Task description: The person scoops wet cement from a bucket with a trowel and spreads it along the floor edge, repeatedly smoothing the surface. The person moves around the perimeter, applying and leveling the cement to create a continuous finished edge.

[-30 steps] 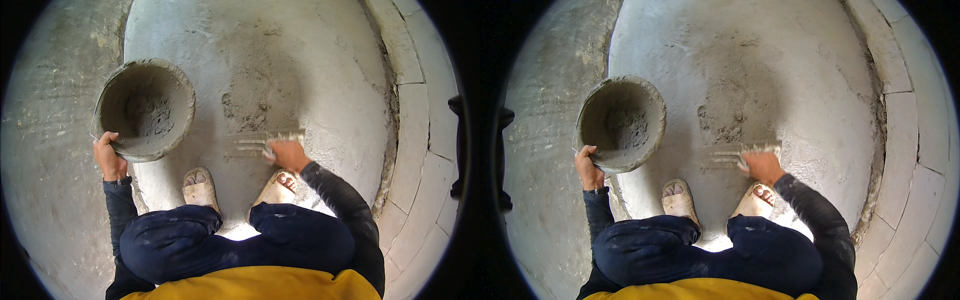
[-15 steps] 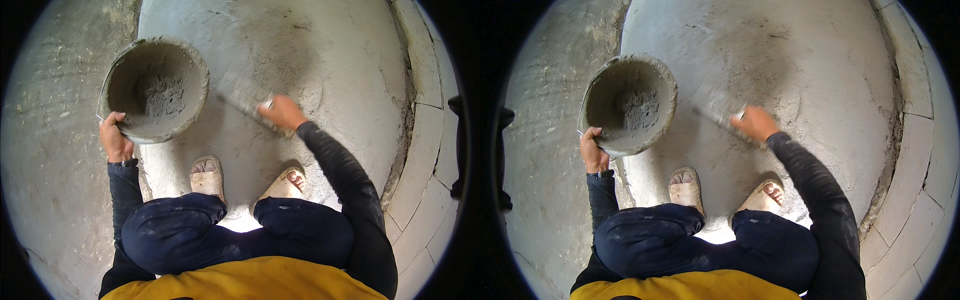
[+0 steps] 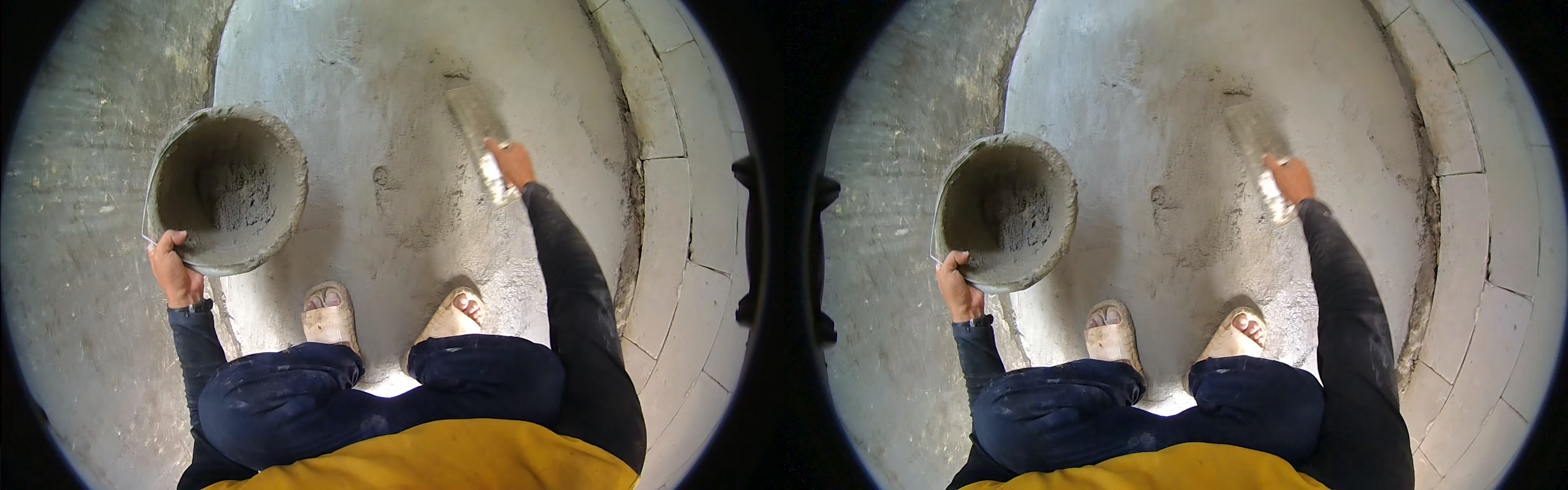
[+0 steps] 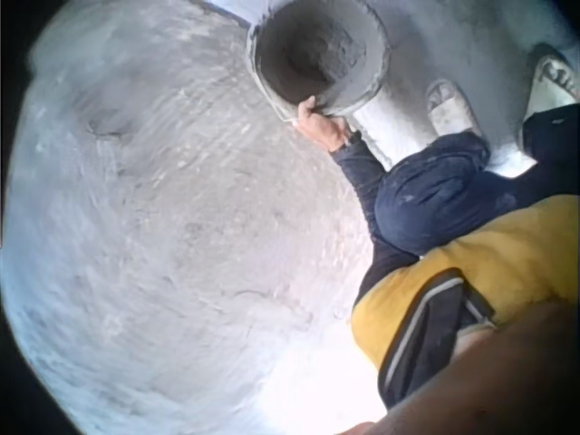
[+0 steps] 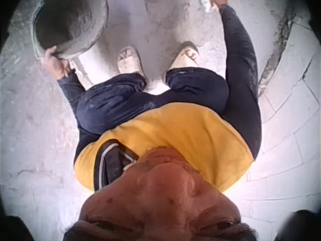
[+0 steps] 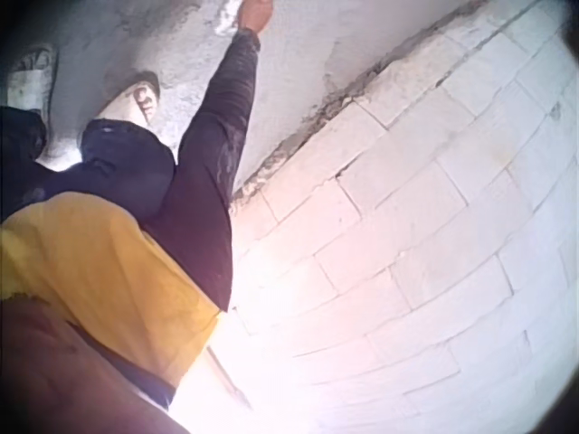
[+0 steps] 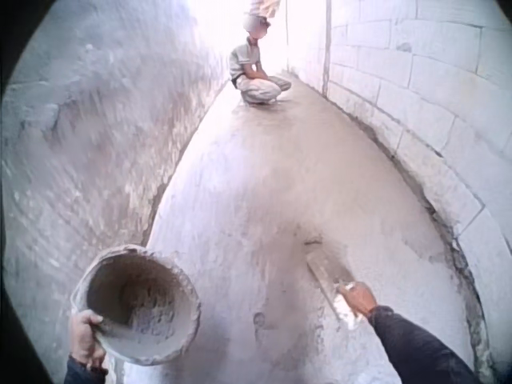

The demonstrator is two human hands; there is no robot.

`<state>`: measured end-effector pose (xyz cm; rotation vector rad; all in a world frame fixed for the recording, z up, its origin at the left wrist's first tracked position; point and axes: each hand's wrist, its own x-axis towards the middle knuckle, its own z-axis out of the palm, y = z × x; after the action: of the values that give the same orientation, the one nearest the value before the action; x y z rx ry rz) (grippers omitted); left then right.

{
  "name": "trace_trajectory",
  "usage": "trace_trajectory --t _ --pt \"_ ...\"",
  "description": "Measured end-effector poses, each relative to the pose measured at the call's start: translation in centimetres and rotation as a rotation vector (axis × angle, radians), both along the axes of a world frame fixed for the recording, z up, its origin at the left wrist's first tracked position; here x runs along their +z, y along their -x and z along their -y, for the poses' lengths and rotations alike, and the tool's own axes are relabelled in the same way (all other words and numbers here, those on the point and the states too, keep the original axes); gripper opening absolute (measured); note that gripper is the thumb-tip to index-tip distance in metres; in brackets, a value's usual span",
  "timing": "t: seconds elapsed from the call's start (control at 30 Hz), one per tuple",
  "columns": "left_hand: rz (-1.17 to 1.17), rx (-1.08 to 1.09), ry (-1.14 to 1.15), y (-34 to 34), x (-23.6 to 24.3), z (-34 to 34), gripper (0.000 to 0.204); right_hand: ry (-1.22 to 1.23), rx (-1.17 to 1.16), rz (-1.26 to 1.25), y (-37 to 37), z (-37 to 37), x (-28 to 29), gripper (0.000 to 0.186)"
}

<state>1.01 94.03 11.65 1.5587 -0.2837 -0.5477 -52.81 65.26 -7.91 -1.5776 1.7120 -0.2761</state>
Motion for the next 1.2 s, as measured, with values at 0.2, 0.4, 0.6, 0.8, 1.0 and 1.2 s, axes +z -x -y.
trace_trajectory --t 0.2,0.4,0.6,0.8,1.0,1.2 --pt "-0.075 -0.041 -0.022 -0.4 -1.2 0.0 0.009 -0.048 0.708 -0.08 -4.7 -15.9 -2.5 0.064" --pt "-0.028 -0.135 -0.05 -0.2 -0.7 0.2 0.016 0.082 0.137 -0.416 7.4 -10.5 -0.3 0.075" --pt "0.057 -0.231 -0.051 3.0 -1.2 1.7 0.035 0.313 0.059 -0.189 8.0 -9.6 7.4 0.06" --pt "0.186 -0.442 0.012 9.8 -0.5 4.3 0.066 0.326 0.964 -0.213 -6.7 -12.6 14.2 0.032" --pt "0.22 -0.606 0.177 14.3 -0.9 5.0 0.07 0.558 0.983 -0.101 -17.2 -13.1 14.3 0.023" --pt "0.406 -0.62 0.189 13.6 -0.5 4.8 0.065 0.477 1.074 -0.281 -15.8 -14.0 18.3 0.027"
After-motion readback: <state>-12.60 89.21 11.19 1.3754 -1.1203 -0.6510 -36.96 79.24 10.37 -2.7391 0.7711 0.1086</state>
